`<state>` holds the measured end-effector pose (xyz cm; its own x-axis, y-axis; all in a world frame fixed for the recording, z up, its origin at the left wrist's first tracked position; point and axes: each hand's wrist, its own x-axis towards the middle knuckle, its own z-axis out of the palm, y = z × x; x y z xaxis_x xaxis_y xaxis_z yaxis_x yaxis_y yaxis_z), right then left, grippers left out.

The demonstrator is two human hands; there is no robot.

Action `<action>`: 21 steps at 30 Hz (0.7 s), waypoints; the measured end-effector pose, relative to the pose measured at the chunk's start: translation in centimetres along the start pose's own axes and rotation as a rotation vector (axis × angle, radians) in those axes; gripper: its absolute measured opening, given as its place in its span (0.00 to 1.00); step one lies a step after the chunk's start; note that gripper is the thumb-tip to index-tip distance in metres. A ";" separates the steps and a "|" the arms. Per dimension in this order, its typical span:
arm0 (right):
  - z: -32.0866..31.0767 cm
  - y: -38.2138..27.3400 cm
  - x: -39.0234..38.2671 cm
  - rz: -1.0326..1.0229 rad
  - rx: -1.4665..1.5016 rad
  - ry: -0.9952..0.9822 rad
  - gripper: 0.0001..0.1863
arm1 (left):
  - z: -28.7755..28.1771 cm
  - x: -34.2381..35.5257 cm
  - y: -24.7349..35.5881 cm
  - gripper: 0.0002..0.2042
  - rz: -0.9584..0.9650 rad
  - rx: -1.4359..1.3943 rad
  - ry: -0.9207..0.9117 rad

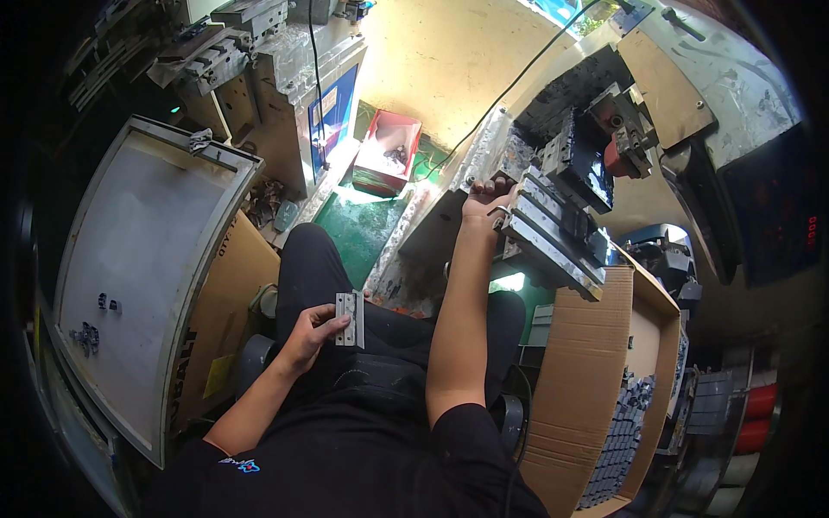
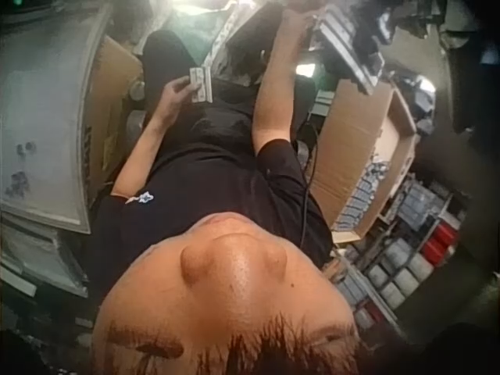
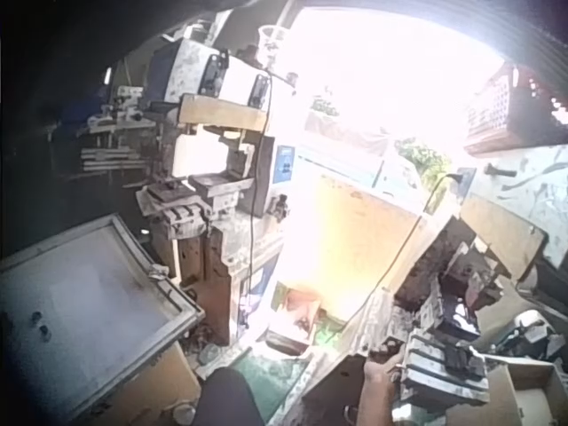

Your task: Adjusting and assembling small metal blocks and components on a machine in a workshop.

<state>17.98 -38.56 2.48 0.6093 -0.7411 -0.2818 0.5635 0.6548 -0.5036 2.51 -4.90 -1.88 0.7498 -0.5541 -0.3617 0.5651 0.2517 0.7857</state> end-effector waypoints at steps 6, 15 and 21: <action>-0.9 -0.5 0.7 0.125 0.333 -0.117 0.13 | 0.0 0.1 0.1 0.12 0.001 0.065 0.015; -0.8 -0.2 1.0 0.167 0.523 -0.127 0.09 | 0.0 0.2 0.3 0.12 -0.004 0.049 0.017; -1.1 0.3 -3.4 0.306 0.460 0.015 0.07 | -0.1 0.2 0.0 0.12 0.002 0.055 0.035</action>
<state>15.46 -36.00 2.43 0.7775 -0.5067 -0.3724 0.5497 0.8353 0.0112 2.71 -4.99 -2.01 0.7628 -0.5254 -0.3768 0.5449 0.2086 0.8122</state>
